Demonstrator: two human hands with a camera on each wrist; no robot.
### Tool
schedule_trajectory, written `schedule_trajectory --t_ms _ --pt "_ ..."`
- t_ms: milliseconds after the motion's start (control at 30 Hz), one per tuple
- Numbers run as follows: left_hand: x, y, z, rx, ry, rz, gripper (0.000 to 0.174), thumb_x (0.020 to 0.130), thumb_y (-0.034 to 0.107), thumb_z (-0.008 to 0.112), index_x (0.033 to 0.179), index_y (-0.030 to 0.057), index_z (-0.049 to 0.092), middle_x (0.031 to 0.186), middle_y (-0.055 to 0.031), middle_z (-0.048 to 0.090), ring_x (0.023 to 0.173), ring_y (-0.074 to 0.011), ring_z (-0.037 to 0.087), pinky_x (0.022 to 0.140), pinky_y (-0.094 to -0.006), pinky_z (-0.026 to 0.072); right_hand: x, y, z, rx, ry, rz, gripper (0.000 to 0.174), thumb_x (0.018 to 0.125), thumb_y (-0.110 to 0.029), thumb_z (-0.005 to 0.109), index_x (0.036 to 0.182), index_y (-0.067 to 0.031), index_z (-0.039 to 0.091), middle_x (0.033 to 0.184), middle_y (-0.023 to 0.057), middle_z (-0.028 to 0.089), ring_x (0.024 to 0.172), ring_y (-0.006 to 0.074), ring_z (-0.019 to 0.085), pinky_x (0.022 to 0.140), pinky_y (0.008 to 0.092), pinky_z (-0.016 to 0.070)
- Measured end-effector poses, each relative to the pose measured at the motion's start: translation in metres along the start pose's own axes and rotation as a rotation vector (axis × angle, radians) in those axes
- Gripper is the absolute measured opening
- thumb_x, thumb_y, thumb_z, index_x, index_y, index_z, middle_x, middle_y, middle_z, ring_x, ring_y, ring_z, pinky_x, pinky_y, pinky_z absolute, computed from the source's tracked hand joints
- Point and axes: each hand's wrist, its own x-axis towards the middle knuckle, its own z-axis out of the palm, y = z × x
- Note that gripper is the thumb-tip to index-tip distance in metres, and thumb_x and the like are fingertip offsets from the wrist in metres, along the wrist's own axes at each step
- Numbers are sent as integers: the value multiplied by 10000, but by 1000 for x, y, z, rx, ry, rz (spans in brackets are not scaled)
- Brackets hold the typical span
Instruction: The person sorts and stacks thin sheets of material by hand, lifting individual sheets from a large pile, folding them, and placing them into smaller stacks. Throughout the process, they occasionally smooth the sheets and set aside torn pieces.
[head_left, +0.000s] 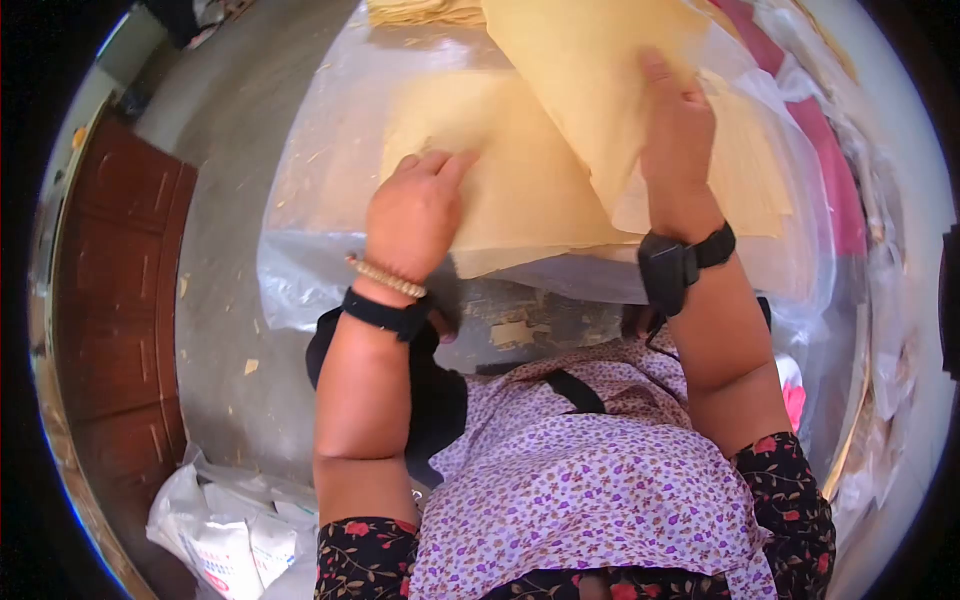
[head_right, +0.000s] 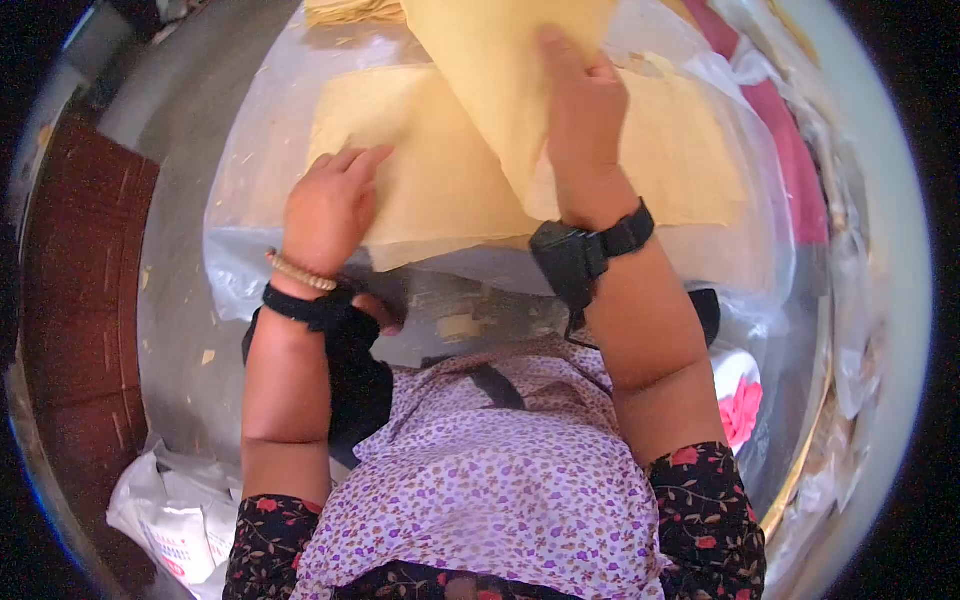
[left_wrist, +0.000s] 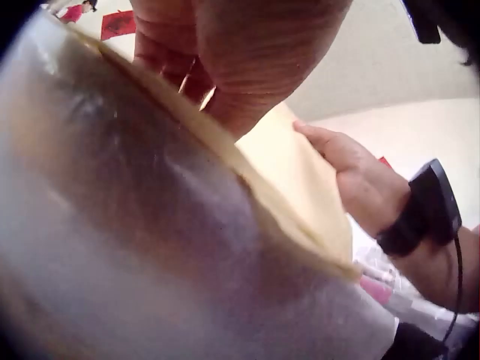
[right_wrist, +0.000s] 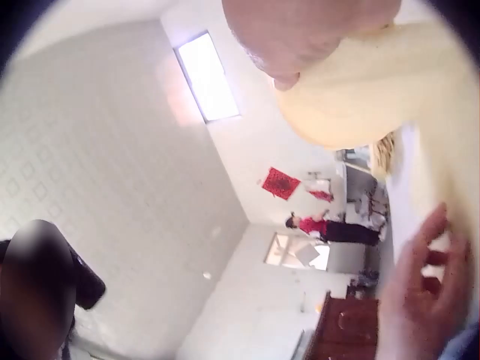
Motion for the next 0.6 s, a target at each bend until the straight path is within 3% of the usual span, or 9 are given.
schedule_trajectory --t_ms 67,133,200,300,400,500,600 --pt "2 -2 5 65 -66 -11 125 900 139 657 1007 114 718 1004 -63 691 888 -319 655 745 -428 549 26 -9 -41 62 94 -57 299 973 -304 706 1068 -21 705 906 4 712 742 100 640 667 256 511" --pt "3 0 10 99 -88 -18 114 900 133 643 992 127 711 1001 -52 683 899 -306 656 742 -424 555 54 -19 -90 129 142 5 382 1017 -278 642 1265 10 613 1174 81 671 1017 173 652 857 306 537" --pt "6 4 9 112 -58 -29 67 882 122 638 919 136 693 956 -43 660 893 -287 654 728 -418 561 89 -36 -150 176 133 12 425 1044 -257 599 1359 26 564 1315 123 647 1165 228 653 967 352 548" --pt "7 7 10 191 -87 -33 62 880 128 644 924 129 687 965 -49 655 905 -293 653 735 -422 560 147 -71 -254 203 42 -52 385 1060 -230 566 1345 28 555 1338 136 634 1198 284 637 1013 420 540" --pt "11 9 20 245 -110 -53 45 891 152 648 898 109 662 970 -71 642 926 -305 650 735 -437 556 179 -100 -332 170 286 -163 322 1060 -218 564 1294 5 571 1305 126 642 1195 293 635 1013 461 539" --pt "16 13 23 304 -165 -134 98 908 177 648 887 83 630 965 -103 621 936 -323 642 738 -454 548 153 -123 -341 104 371 -192 266 1057 -207 568 1241 -16 589 1278 121 648 1180 292 638 1008 476 544" --pt "20 4 34 378 -118 -81 139 916 192 652 880 66 604 950 -123 602 921 -336 634 734 -467 539 190 -147 -393 53 379 -258 251 1056 -215 570 1225 -32 605 1190 99 676 1100 282 664 951 460 562"
